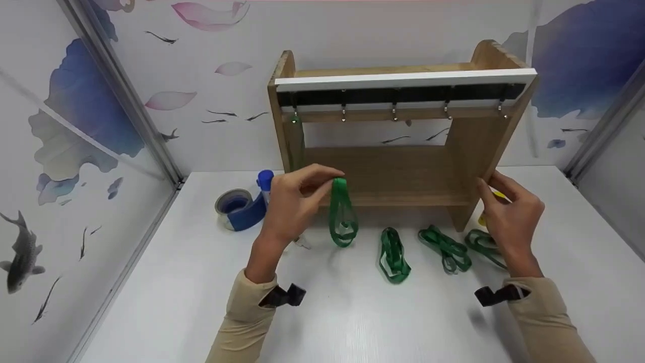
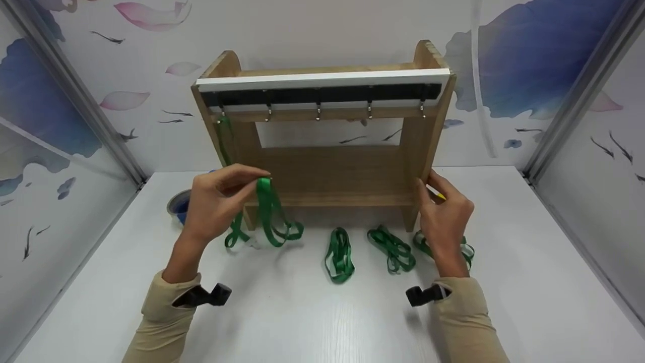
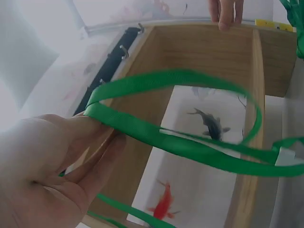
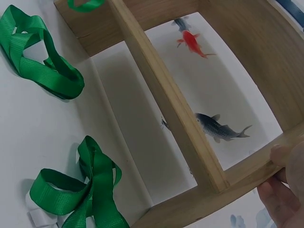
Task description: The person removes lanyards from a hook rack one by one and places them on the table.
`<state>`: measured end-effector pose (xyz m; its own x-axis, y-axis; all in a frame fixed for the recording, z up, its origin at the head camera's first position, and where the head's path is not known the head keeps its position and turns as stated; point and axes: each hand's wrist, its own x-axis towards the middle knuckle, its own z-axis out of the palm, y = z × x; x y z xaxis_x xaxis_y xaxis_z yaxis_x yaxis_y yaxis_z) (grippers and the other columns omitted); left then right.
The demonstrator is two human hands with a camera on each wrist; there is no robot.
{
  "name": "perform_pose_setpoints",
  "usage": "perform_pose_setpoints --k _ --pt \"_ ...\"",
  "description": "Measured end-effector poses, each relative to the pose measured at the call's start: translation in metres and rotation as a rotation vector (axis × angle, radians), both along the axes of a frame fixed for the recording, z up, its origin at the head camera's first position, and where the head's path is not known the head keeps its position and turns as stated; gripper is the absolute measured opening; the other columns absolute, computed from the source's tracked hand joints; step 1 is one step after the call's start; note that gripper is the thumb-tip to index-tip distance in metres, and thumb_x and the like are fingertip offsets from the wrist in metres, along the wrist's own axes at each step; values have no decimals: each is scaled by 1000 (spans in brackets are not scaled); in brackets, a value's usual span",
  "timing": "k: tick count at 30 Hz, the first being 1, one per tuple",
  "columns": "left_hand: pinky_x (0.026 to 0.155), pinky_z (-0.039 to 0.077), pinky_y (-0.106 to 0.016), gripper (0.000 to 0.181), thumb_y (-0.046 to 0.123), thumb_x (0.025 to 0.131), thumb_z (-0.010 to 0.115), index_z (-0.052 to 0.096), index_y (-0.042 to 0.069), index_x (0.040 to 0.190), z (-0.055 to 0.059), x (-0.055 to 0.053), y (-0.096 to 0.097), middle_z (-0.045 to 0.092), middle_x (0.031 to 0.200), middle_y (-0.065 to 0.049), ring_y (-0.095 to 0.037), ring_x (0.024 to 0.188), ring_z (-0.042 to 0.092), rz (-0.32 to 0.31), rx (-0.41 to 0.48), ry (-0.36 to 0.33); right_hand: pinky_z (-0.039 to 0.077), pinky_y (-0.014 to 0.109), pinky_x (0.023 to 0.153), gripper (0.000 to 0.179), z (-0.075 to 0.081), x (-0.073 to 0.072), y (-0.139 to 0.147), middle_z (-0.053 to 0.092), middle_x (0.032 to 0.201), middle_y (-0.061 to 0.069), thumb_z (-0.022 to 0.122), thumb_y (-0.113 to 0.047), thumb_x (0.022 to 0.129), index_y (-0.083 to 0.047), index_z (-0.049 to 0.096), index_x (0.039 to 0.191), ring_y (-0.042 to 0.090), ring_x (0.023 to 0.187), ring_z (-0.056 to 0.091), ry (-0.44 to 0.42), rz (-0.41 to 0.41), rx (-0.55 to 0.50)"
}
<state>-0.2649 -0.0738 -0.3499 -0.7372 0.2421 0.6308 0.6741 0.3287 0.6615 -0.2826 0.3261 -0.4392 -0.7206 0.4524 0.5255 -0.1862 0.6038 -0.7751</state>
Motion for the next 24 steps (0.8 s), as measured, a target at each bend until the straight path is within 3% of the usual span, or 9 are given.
perform_pose_setpoints --k 6,9,15,24 --pt "86 68 -32 17 15 105 74 83 19 119 -2 -1 -11 84 111 4 -8 96 81 -94 27 -33 59 19 94 39 0 0 0 77 137 1 77 -33 102 -22 75 139 24 127 75 -10 0 -7" --pt "88 67 -32 17 17 104 75 83 20 118 -8 -4 -14 84 112 5 -9 97 82 -118 4 -68 59 18 94 39 -1 0 0 77 137 1 77 -33 102 -22 75 139 24 128 75 -14 -8 -6" --pt "90 66 -26 16 16 104 75 83 21 117 -32 -18 -8 84 112 5 -9 99 81 9 -123 -80 58 16 94 39 -2 1 0 77 138 1 77 -31 102 -22 75 140 23 128 74 -24 -14 -16" --pt "95 65 -30 20 5 102 75 84 15 116 -55 -30 3 84 114 -3 -20 107 81 120 -375 28 60 25 97 40 0 1 0 76 138 0 78 -34 102 -24 74 140 22 129 74 -17 -8 -11"
